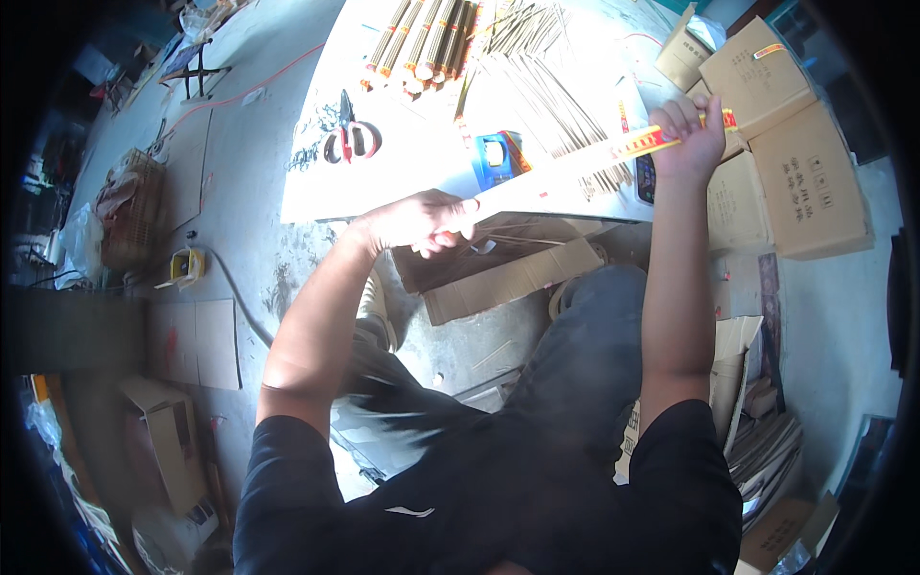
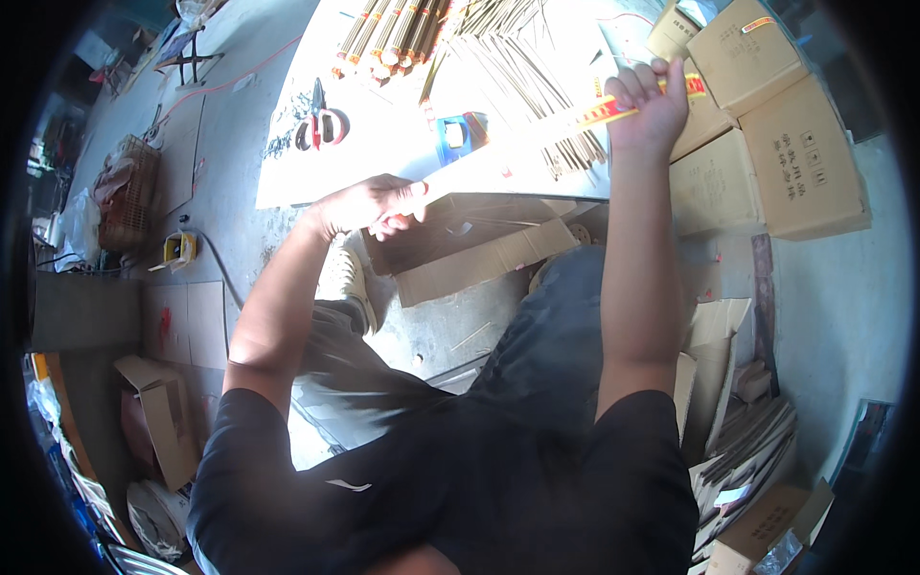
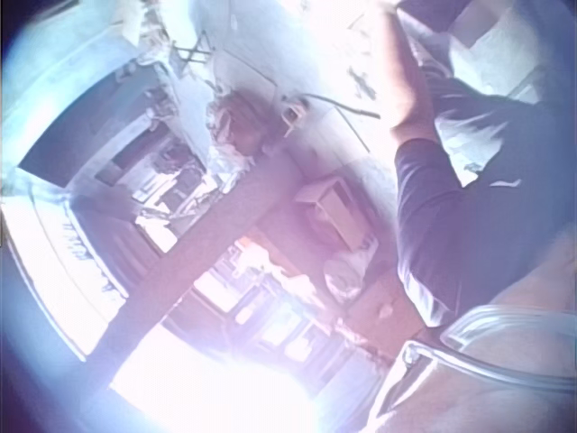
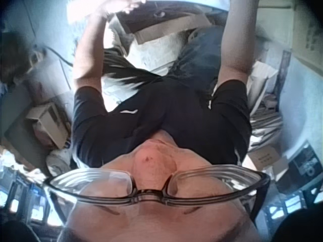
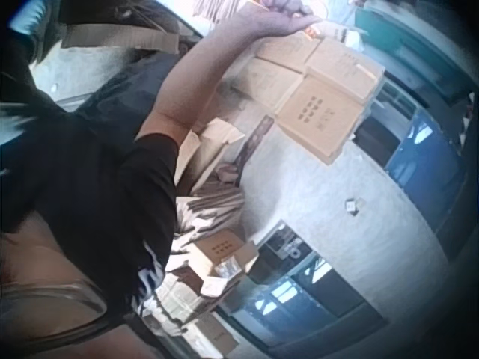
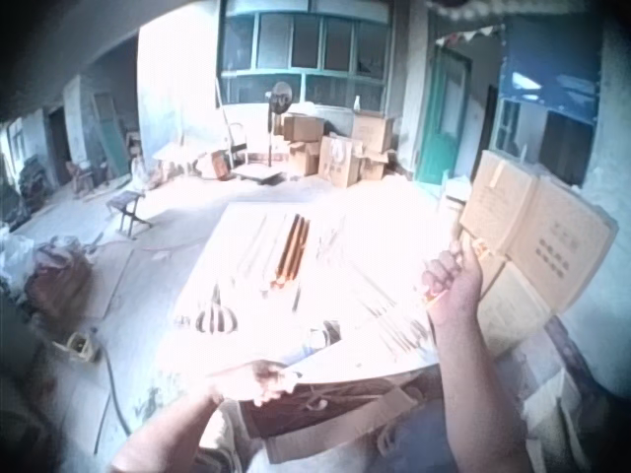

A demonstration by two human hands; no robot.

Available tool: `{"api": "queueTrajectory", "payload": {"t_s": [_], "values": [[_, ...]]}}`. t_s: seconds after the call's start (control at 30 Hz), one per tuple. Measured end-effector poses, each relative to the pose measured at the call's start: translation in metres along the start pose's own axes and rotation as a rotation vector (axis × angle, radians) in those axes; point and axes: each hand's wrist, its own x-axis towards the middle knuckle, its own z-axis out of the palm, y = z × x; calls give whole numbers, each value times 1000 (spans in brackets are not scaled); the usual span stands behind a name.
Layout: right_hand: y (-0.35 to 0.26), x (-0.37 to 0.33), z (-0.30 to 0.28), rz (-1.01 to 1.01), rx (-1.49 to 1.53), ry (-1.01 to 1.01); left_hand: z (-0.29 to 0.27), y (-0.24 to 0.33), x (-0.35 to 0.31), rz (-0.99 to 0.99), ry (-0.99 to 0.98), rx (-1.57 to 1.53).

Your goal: The person bundles thin sticks together and wraps a decorative paper strip around the bundle using tape. The person secures the bundle with tape, places it on the table, and repeats the process with another bundle.

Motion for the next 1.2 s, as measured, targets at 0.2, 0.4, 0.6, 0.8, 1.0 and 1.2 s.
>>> {"api": "queueTrajectory", "payload": {"t_s": [0.2,0.4,0.6,0.8,1.0,1.2], "values": [[-44,-13,-106,250,49,333,108,6,-21,-29,-323,-123],[-57,-48,-165,415,102,456,190,6,-48,-51,-292,-377],[-49,-67,-141,541,189,340,239,5,-105,-106,-143,-437],[37,-43,-34,399,-273,37,251,-45,-154,30,100,-464],[100,-11,56,496,-694,-242,238,-69,-131,197,327,-695],[197,-70,25,214,-1450,-4,172,-100,-67,153,410,-951]]}}
